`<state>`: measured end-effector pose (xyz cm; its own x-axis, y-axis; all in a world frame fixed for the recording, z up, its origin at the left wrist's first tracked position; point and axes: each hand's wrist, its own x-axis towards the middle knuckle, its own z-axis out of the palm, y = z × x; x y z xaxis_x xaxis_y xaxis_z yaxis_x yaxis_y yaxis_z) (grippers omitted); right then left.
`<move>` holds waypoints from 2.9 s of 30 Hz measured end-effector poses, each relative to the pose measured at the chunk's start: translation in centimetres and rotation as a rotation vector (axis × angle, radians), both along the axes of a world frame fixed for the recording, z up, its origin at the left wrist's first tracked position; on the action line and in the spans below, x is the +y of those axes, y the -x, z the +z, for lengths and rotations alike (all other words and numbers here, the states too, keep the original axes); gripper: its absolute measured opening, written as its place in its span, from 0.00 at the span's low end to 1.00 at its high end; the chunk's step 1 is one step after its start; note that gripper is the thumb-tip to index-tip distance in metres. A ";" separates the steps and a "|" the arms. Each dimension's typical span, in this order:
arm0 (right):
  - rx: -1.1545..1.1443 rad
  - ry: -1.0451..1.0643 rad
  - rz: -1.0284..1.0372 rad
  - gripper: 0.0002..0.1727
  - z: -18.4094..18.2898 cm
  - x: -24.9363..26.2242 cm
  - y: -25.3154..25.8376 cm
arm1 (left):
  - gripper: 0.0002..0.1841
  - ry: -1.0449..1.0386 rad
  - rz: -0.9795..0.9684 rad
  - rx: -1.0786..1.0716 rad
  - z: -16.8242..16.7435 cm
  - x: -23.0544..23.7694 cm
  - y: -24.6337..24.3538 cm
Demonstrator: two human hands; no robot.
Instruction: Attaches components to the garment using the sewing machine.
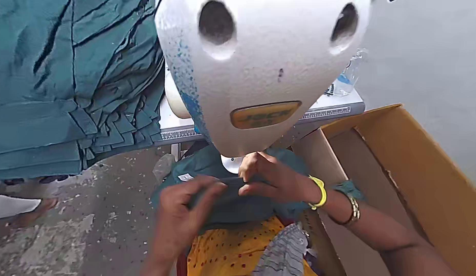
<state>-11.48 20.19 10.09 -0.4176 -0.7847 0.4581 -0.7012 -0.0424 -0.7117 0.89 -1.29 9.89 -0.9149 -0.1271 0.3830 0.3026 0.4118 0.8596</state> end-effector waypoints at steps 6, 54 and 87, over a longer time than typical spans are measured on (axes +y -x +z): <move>-0.204 -0.133 -0.484 0.19 -0.9 -1.0 2.3 | 0.14 0.047 0.395 -0.263 -2.6 -7.4 -0.2; 0.424 -0.020 -0.692 0.09 0.3 1.8 5.7 | 0.18 0.234 0.187 -0.067 -1.7 2.6 3.7; -0.165 -0.257 -0.538 0.12 -0.8 3.7 5.1 | 0.13 0.131 0.317 -0.196 -1.7 -6.5 2.8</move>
<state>-16.56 23.86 9.34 -0.8346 -0.5215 0.1775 -0.4562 0.4737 -0.7533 -1.89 -7.77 8.19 -0.8957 -0.3764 0.2367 -0.0217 0.5687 0.8222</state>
